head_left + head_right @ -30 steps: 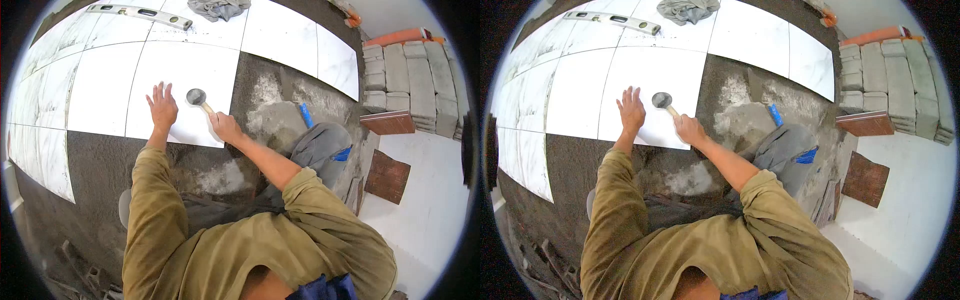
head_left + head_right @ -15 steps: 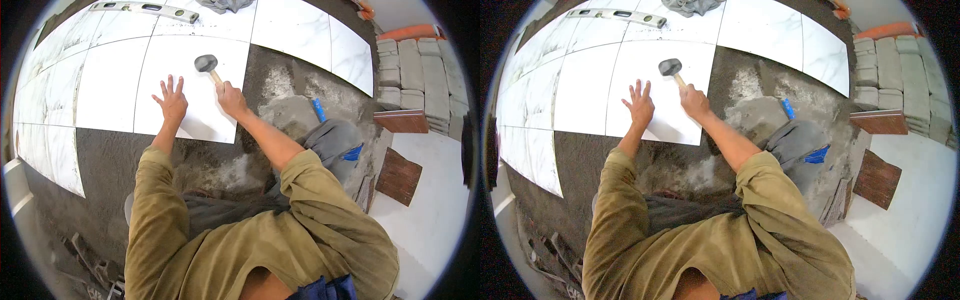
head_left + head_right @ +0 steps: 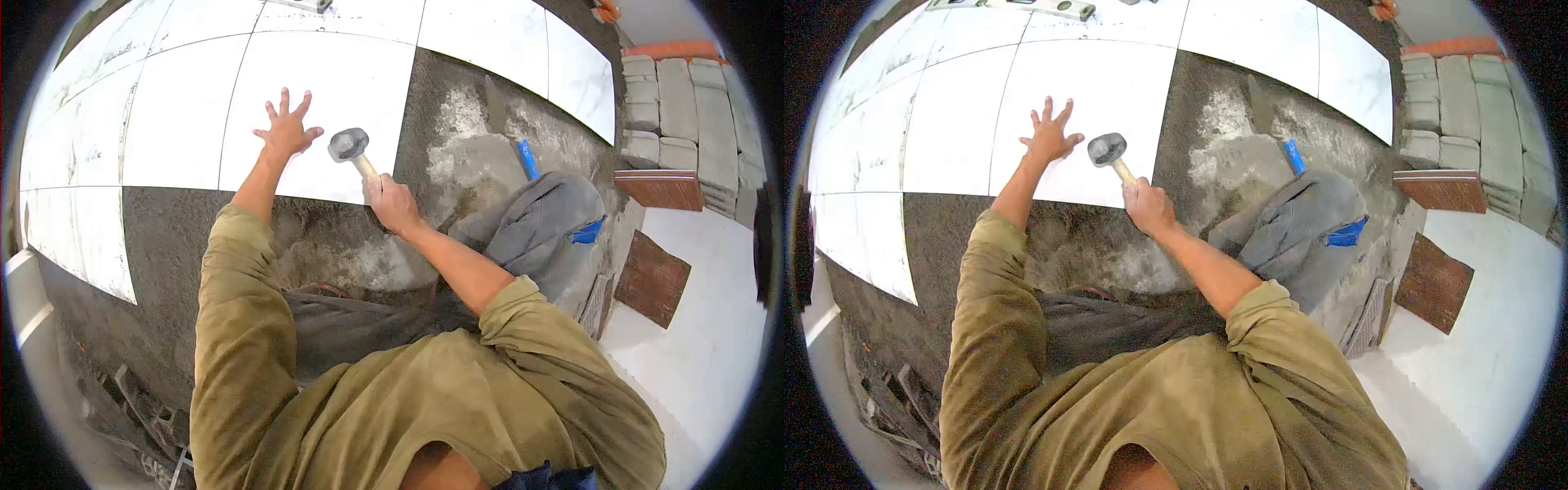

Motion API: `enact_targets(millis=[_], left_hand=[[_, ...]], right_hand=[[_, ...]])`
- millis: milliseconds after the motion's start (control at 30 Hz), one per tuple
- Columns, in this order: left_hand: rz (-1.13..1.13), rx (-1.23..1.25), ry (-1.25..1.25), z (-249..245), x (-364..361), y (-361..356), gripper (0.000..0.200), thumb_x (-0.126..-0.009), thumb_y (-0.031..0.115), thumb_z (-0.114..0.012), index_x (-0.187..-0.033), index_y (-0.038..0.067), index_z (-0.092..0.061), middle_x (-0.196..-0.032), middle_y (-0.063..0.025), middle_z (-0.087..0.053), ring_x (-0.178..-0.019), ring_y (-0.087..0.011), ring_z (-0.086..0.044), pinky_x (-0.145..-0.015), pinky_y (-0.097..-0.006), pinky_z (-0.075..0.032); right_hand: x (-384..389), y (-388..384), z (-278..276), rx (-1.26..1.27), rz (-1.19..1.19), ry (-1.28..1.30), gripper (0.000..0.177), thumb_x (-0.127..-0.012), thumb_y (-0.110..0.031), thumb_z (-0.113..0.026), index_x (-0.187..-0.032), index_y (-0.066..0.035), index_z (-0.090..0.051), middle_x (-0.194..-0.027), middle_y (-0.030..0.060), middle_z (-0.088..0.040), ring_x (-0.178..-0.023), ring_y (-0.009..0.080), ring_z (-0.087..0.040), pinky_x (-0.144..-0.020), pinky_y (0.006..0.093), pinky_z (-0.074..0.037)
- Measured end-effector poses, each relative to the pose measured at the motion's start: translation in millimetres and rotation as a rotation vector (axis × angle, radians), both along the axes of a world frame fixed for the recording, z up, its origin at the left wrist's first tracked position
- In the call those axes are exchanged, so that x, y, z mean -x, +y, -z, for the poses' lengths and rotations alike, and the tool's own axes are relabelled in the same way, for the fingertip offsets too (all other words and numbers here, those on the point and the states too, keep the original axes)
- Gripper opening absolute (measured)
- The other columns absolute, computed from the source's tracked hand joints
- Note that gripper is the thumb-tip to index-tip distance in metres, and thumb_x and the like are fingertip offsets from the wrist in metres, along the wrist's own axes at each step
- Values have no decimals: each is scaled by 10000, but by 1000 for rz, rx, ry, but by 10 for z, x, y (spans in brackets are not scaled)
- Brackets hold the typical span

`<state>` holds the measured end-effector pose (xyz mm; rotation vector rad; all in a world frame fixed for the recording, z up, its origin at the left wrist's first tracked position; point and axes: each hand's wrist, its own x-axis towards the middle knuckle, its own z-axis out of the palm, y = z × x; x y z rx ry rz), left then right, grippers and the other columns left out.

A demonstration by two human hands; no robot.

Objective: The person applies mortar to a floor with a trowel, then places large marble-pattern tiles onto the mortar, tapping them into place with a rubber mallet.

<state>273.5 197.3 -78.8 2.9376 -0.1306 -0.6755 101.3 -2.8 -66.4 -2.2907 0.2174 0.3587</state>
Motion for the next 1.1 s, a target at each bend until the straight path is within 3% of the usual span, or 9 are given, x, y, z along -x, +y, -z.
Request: enact_targets(millis=[67, 267, 433, 767, 900, 967, 1100], left_hand=[[-11, -14, 19, 3, 11, -28, 839, -828, 489, -705, -1518, 403, -235, -1625, -110, -41, -1445, -500, -63, -953, -851, -205], [-52, -23, 60, -57, 3, -81, 849, -830, 471, -709, -1519, 414, -215, -1629, -88, -14, -1452, -486, -36, -974, -838, -208], [-63, -21, 73, -82, -25, -119, 851, -834, 465, -705, -1520, 419, -204, -1631, -80, -2, -1455, -483, -20, -990, -825, -206], [-90, -26, 123, -99, -43, -135, 863, -830, 440, -721, -1520, 415, -203, -1630, -81, 16, -1454, -485, -20, -995, -814, -229], [-82, -21, 131, -120, -52, -133, 869, -830, 444, -720, -1521, 420, -192, -1629, -77, 27, -1453, -485, -10, -989, -819, -235], [-85, -13, 134, -133, -49, -110, 876, -830, 447, -719, -1522, 425, -181, -1629, -72, 39, -1454, -484, -3, -989, -820, -233], [-75, -8, 138, -88, -61, -70, 912, -818, 485, -715, -1526, 436, -142, -1629, -56, 70, -1456, -475, 19, -988, -827, -213]], right_hand=[[66, -20, 45, -3, 36, 99, 413, -980, -388, -463, -932, 15, -543, -758, 304, -630, -698, 514, -608, -656, 600, -465], [-115, -47, 72, -72, 48, 44, 420, -985, -381, -455, -931, 25, -552, -750, 308, -626, -708, 513, -612, -663, 587, -471], [-347, -102, 183, 15, 154, -31, 421, -980, -378, -468, -939, 33, -554, -751, 313, -621, -707, 524, -604, -672, 580, -476], [-460, -111, 151, -30, 165, -53, 452, -980, -404, -450, -940, 29, -575, -786, 313, -636, -754, 519, -614, -697, 591, -472], [-666, -127, 100, 68, 101, -21, 445, -974, -406, -465, -927, 18, -590, -805, 324, -633, -792, 502, -626, -704, 579, -485], [-969, -189, 83, 106, 35, -62, 447, -971, -408, -470, -920, 18, -599, -820, 325, -635, -805, 498, -630, -708, 573, -491], [-2134, -694, 302, 162, 356, -432, 430, -950, -417, -519, -923, 3, -610, -798, 254, -660, -756, 429, -657, -705, 507, -512]])
